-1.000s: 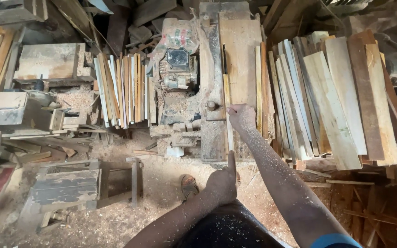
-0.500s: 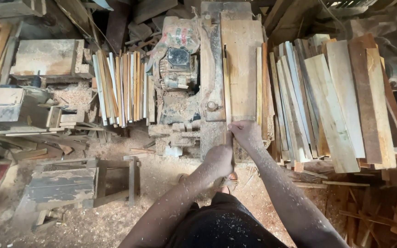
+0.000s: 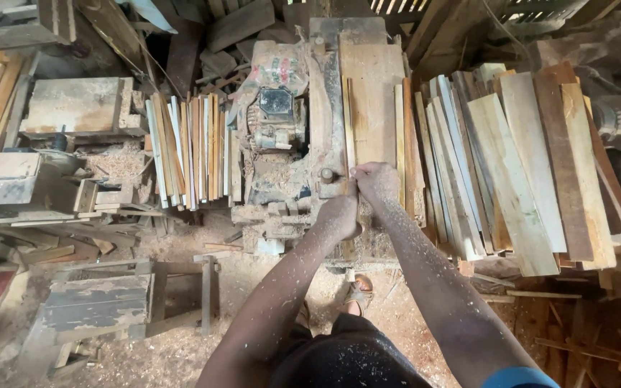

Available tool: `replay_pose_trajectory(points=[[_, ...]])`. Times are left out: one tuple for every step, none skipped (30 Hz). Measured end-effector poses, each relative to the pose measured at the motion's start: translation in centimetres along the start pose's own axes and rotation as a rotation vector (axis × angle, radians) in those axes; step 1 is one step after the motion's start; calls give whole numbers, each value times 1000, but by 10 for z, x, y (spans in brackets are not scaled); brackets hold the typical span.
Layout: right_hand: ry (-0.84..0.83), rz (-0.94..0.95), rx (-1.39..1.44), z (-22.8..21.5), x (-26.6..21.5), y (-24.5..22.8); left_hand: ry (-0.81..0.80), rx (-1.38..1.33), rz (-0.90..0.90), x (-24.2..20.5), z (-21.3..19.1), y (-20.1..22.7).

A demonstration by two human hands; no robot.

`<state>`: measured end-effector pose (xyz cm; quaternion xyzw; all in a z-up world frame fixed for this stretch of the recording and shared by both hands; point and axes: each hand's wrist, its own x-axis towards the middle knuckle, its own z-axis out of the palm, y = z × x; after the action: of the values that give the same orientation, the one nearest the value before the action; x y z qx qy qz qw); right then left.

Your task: Cutting thin wooden strips using a table saw in a workshop environment.

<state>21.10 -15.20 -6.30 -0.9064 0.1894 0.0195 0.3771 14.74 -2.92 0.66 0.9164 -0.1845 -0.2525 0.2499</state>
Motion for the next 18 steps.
replay_pose_trajectory(points=[[13,1,6,7,8,3,-24,-7,-30,6,-1,-1],[27,3,13,15,16,6,-49,-14,-60,12,-1,-2],[26,3,14,8,10,1,-49,-13,-60,10,-2,0],[0,-18,9,1,4,-4,-69,-10,-72,7,-3,2],[-27,-38,4,-7,-2,-9,-89,-8,-84,4,-3,5],[-28,-37,3,-2,-10,20,-90,-8,-85,-28,-9,22],[-56,-153,-71,3,-14,45,-58,-100,-69,-57,-18,39],[-84,-268,-146,8,-17,70,-27,-191,-53,-85,-27,55],[-85,-266,-146,-2,-44,77,-29,-192,-53,-95,1,48],[-101,-287,-122,-12,-71,85,64,-327,-71,-104,30,42],[-117,-305,-97,-21,-99,92,155,-460,-91,-115,58,35],[-119,-301,-97,-40,-128,78,150,-461,-92,-130,52,35],[-244,-293,-87,-60,-156,62,-115,-653,-170,-144,44,35],[-368,-285,-76,-79,-184,47,-385,-838,-248,-158,37,35],[-374,-282,-75,-86,-189,45,-387,-840,-253,-159,36,32],[-351,-306,-37,-93,-195,43,-474,-898,-260,-160,35,28],[-320,-329,1,-101,-199,41,-563,-952,-262,-159,34,24],[-320,-326,2,-103,-194,37,-566,-951,-262,-161,28,25]])
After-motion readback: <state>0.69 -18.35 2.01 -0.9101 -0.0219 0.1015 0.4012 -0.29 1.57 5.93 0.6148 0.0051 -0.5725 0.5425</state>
